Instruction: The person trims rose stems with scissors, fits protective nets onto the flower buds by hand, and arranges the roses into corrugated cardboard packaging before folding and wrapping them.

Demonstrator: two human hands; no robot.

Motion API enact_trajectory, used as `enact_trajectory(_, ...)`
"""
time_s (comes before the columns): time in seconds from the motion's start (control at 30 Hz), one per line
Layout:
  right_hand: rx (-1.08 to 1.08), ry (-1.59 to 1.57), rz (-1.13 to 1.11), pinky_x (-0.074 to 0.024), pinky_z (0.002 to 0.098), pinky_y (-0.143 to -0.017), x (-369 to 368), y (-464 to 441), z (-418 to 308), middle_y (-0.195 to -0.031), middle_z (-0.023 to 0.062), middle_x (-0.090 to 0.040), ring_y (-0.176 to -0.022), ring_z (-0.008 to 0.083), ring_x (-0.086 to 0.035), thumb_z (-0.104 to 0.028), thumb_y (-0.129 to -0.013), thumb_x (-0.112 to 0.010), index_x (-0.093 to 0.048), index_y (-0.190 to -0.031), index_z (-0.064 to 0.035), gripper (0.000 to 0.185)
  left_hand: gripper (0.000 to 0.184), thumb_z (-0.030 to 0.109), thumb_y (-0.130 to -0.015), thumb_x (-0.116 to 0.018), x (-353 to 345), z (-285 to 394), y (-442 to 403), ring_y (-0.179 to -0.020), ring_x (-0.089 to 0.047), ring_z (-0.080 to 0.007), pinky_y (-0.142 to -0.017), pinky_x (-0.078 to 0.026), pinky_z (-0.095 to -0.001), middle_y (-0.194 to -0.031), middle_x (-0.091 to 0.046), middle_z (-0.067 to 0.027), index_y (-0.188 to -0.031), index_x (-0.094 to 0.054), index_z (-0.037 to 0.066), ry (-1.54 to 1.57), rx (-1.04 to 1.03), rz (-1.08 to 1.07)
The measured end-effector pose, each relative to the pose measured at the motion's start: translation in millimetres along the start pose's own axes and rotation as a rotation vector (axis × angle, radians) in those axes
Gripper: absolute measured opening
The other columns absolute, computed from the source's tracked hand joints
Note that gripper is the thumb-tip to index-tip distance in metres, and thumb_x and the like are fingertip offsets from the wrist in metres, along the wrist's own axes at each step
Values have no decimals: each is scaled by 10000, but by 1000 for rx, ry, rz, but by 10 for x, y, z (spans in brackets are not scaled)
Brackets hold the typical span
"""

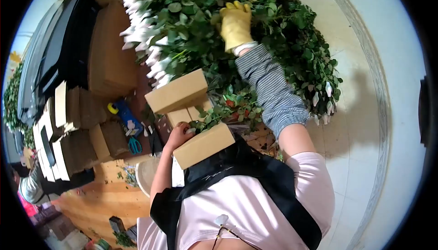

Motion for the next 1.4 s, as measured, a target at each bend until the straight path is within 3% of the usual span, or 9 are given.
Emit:
enact_trajectory(0.2, 119, -44, 288, -273, 428, -1186, 656, -48, -47, -1453, 55, -518, -1363, 262, -447, -116, -827, -694, -611, -1285, -192, 471, 422, 288, -787, -768, 11, 43, 7, -930, -641, -348, -830, -524, -387, -1083, -622, -194, -1060, -658, -15, -6, 34, -39)
enact_trajectory(0.27, 92, -12, 86, -357, 430, -1120, 27, -234, 258, -1301, 48, -624, -1274, 237, -526, -142, -781, -714, -635, -1248, -195, 476, 431, 286, -783, -772, 19, 30, 6, -936, -641, -346, -840, -525, -385, -1087, -622, -197, -1066, -657, -18, -3, 26, -24)
enact_trajectory(0.43, 405, -169, 530, -323, 458, -1126, 1043, 71, -78, -1211, 34, -669, -1253, 248, -542, -267, -899, -560, -667, -1135, -191, 271, 446, 286, -768, -779, 3, 11, -12, -925, -656, -347, -836, -535, -402, -1078, -620, -209, -1072, -653, -14, -4, 37, -33)
enact_trajectory(0.6, 352, -63, 213, -263, 449, -1184, 173, 202, -71, -1226, 30, -687, -1259, 259, -559, -316, -957, -481, -716, -980, -255, 244, 413, 282, -783, -760, -84, -154, -46, -910, -656, -353, -820, -532, -407, -1082, -612, -208, -1058, -643, -3, 15, 16, -54)
enact_trajectory(0.67, 439, -222, 225, -262, 434, -1192, 132, 414, -206, -1248, 26, -678, -1296, 243, -534, -95, -886, -560, -711, -931, -259, 228, 420, 271, -783, -766, -15, -3, -12, -912, -656, -347, -821, -533, -403, -1086, -609, -209, -1069, -640, -10, 1, 40, -51)
enact_trajectory(0.97, 577, -262, 54, -240, 470, -1196, -43, 702, -453, -1301, 77, -627, -1347, 274, -468, -70, -902, -568, -704, -1060, -202, 247, 418, 267, -833, -763, -39, -48, -3, -912, -658, -304, -823, -534, -373, -1097, -609, -187, -1124, -637, -5, -14, 40, -70)
enact_trajectory(1.07, 579, -579, 298, -217, 477, -1188, 397, 761, -268, -1394, 91, -567, -1369, 304, -435, -565, -1037, -209, -654, -1217, -174, 619, 416, 256, -831, -765, -38, -24, -11, -907, -655, -304, -819, -531, -371, -1095, -608, -187, -1124, -635, -9, -7, 40, -79)
enact_trajectory(1.23, 216, -805, 531, -275, 481, -1169, 1240, 873, 826, -1319, 105, -619, -1320, 308, -482, -639, -957, -360, -692, -1199, -141, 646, 401, 271, -803, -760, 17, 86, 22, -904, -656, -332, -811, -535, -390, -1045, -626, -198, -1072, -658, -9, 9, 40, -43)
enact_trajectory(1.4, 238, -368, 390, -325, 463, -1140, 1469, 1035, 1051, -1338, 94, -622, -1295, 279, -528, -821, -867, -51, -674, -1239, -170, 974, 381, 263, -808, -754, -42, 16, -10, -904, -656, -325, -808, -536, -390, -1045, -625, -195, -1058, -659, -9, -9, 13, -69)
Point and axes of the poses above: each hand's wrist, its own y-axis away from the middle knuckle, its own x-axis out of the back of the hand, z = x × y, the point moved 9 cm from there along -y, towards the middle knuckle
